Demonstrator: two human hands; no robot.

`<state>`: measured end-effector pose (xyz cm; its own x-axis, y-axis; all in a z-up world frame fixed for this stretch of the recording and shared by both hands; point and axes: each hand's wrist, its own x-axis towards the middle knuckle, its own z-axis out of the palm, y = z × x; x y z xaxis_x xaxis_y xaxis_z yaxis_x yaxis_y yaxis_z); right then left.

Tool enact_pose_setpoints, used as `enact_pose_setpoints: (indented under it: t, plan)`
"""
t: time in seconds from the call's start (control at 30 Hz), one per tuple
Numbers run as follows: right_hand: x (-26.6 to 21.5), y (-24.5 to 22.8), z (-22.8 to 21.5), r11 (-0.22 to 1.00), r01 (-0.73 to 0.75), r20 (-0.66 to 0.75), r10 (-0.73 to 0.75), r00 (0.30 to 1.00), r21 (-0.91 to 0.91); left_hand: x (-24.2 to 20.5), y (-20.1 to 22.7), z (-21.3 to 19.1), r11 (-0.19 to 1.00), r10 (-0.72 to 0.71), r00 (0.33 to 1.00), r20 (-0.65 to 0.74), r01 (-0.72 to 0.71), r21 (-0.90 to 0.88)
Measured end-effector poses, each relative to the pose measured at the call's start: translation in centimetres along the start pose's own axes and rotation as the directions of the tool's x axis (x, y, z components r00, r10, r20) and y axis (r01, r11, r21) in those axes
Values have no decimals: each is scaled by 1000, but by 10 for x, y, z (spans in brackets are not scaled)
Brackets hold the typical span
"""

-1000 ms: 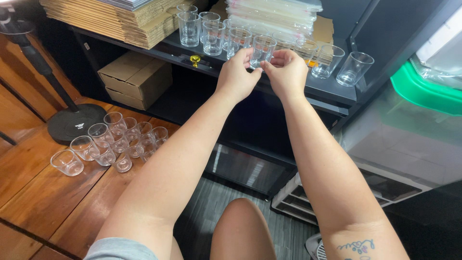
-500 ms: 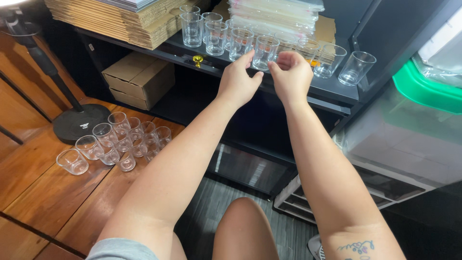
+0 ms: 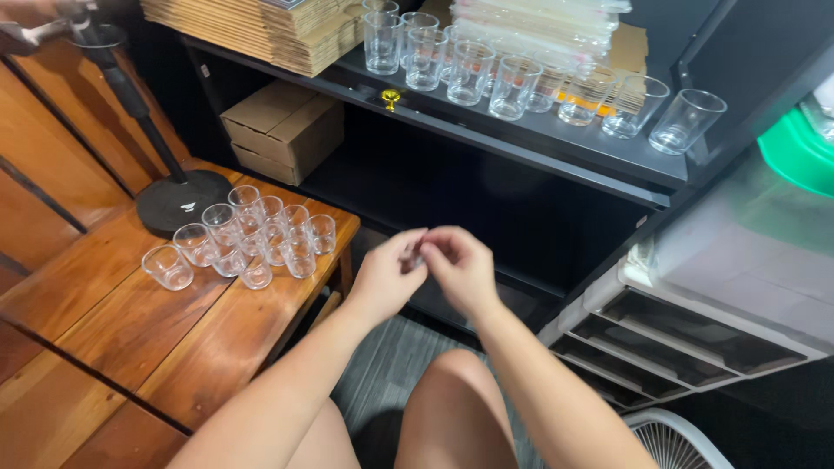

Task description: The person picks up clear plastic glasses from a wooden bench and places them into a black cabinet. The person handles the glasses one at a time, moving them from the bench to the cabinet shelf.

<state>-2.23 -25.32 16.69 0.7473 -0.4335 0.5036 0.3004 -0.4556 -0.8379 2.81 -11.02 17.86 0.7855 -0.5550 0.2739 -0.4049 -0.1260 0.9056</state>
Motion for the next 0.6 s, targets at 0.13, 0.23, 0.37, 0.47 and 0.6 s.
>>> enact_pose_setpoints:
  t: [0.13,0.23,0.37,0.47,0.6]
  plan:
    - [-56,52,38,984,-176,175,177,968,-27,-50,-84,1,976,-218,976,-28,217,-34]
    - [-87,76,62,957,-290,306,282,909,-19,-79,-123,-4,935,-352,935,-44,349,-57]
    - [-108,88,82,935,-349,368,346,863,-61,-100,-151,-8,913,-408,911,-69,409,7]
    - [-120,100,91,932,-352,379,357,854,-86,-108,-168,-7,904,-423,902,-80,426,21]
    - [-128,114,98,936,-319,386,351,853,-147,-112,-187,-2,891,-452,889,-71,455,20]
